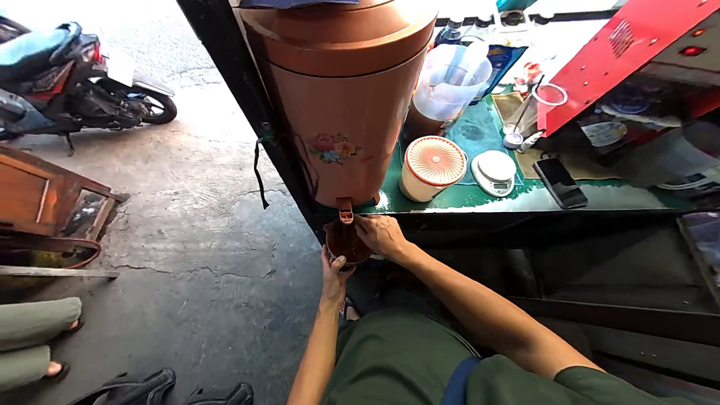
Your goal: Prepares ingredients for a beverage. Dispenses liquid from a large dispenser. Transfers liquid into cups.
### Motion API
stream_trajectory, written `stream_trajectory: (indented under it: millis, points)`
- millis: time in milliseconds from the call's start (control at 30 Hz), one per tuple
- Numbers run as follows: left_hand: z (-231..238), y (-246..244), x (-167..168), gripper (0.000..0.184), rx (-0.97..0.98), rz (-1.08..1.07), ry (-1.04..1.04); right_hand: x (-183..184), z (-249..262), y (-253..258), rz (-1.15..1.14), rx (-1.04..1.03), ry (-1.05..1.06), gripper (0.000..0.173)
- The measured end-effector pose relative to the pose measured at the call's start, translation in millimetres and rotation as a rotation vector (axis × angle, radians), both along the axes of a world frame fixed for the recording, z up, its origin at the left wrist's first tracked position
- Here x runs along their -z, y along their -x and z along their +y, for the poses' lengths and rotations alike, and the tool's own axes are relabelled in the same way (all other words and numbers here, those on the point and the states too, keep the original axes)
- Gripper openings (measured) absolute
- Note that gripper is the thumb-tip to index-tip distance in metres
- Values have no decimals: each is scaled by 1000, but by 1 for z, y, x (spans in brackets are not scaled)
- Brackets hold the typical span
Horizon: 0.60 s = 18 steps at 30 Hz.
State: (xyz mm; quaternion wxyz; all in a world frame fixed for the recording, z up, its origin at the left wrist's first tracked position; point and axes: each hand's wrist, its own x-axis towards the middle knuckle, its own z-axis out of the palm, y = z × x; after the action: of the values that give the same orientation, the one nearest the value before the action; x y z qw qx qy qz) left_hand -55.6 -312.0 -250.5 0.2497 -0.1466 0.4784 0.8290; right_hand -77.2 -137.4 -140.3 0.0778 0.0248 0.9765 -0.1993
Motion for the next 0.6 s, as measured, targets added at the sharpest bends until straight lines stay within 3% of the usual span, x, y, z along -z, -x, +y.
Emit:
stream_trajectory:
  millis: [167,267,333,400,500,600]
  points:
    - [0,0,3,125,16,8,3,-17,-10,-14,-157,-252,-1,39]
    - [0,-2,2,126,19,4,7,-8,-4,-6,-41,-93,78,39]
    - [0,-2,2,125,7,-4,-1,4,-1,-1,22,7,-7,35]
    - [0,0,1,126,2,-5,-5,-3,-7,-7,-55,-53,-73,35]
    - [1,0,2,125,11,5,5,-20,-14,-14,-196,-259,-3,40]
    - [0,-2,4,124,5,0,14,-8,-6,-6,-56,-100,90,40]
